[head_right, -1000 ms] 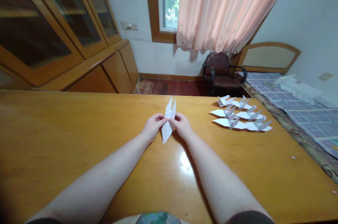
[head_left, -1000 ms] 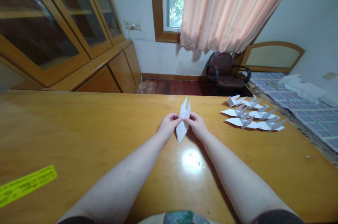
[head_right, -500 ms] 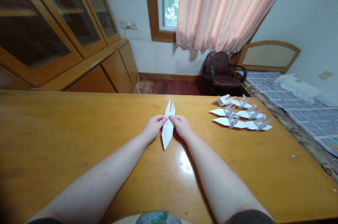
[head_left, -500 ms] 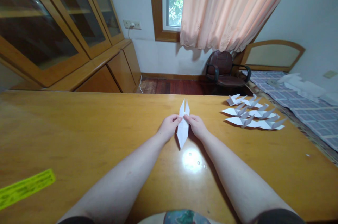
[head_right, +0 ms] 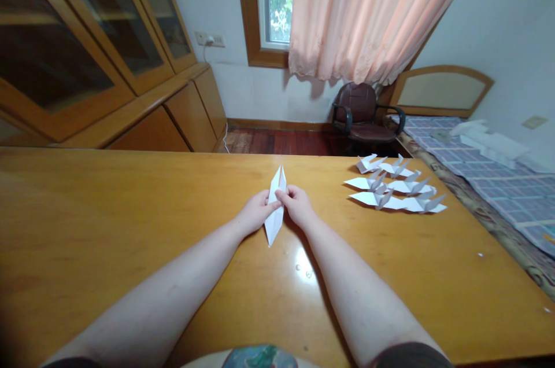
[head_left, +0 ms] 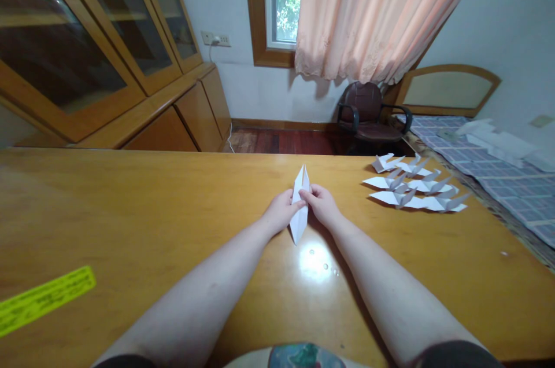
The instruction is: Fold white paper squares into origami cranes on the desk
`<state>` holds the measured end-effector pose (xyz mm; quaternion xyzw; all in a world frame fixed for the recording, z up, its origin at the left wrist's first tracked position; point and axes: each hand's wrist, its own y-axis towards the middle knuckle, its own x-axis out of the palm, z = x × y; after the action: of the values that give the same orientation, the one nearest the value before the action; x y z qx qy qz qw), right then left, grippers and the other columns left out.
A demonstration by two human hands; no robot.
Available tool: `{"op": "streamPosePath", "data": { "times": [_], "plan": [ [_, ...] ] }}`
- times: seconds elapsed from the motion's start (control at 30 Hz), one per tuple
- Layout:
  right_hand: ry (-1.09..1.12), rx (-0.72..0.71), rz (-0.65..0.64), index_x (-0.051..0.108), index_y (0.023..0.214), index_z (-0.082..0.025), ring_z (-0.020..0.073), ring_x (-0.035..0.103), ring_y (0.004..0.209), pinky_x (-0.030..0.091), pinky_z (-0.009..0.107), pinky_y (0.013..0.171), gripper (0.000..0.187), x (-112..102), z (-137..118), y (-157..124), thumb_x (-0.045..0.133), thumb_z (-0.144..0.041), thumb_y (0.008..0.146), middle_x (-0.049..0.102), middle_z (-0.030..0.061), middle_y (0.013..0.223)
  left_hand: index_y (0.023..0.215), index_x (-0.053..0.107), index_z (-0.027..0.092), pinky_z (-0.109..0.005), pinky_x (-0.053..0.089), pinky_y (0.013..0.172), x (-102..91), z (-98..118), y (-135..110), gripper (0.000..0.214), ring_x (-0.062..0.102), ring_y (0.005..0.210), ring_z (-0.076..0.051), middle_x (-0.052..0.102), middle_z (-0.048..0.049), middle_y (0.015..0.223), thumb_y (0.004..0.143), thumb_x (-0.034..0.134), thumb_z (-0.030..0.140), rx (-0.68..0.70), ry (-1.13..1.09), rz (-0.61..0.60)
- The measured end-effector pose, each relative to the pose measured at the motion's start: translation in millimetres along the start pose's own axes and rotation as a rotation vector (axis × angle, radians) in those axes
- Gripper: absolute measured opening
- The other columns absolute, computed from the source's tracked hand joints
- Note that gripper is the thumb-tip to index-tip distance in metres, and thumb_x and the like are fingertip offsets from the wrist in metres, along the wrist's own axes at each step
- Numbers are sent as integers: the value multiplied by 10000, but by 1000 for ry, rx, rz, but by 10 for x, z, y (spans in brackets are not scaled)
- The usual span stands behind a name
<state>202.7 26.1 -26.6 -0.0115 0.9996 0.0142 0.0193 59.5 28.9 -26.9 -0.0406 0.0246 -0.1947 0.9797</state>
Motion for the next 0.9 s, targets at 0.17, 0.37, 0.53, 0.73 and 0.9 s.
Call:
{"op": "streamPosePath", "data": {
  "times": [0.17,0.37,0.53,0.73,0.9],
  "plan": [
    [-50,-8,6,403,521,-198,88,355,489,278,233,486,450,-16,10,15,617,-527,740,402,-56,494,886,642,120,-281,454,655,-25,0,3,256,635,748,-206,700,-78,836,762,647,344,-44,-35,48],
    [-36,4,-10,443,561,-207,97,397,450,314,237,460,422,-7,-27,3,634,-543,729,451,-53,475,816,657,116,-269,439,639,-27,-8,11,272,619,687,-181,698,-63,776,740,663,377,-75,-169,75],
    [4,-50,42,476,743,-222,120,484,487,393,246,477,366,-11,-11,19,725,-476,662,513,-55,572,820,666,109,-264,430,616,-24,-10,26,324,605,639,-164,694,-60,738,720,675,418,-100,-310,73],
    [-337,-360,-16,669,898,-217,156,553,751,470,291,650,199,-92,-33,14,673,-368,769,594,58,941,775,672,103,-241,412,577,-60,10,54,262,578,577,-135,673,-36,669,686,715,345,-118,-385,133],
    [-353,-380,-242,685,1088,-271,214,541,1101,442,383,945,283,-155,-34,0,576,-242,829,539,68,1227,830,686,96,-311,501,683,-75,38,76,204,655,660,-191,716,-85,746,775,614,280,-171,-601,159]
  ]
}}
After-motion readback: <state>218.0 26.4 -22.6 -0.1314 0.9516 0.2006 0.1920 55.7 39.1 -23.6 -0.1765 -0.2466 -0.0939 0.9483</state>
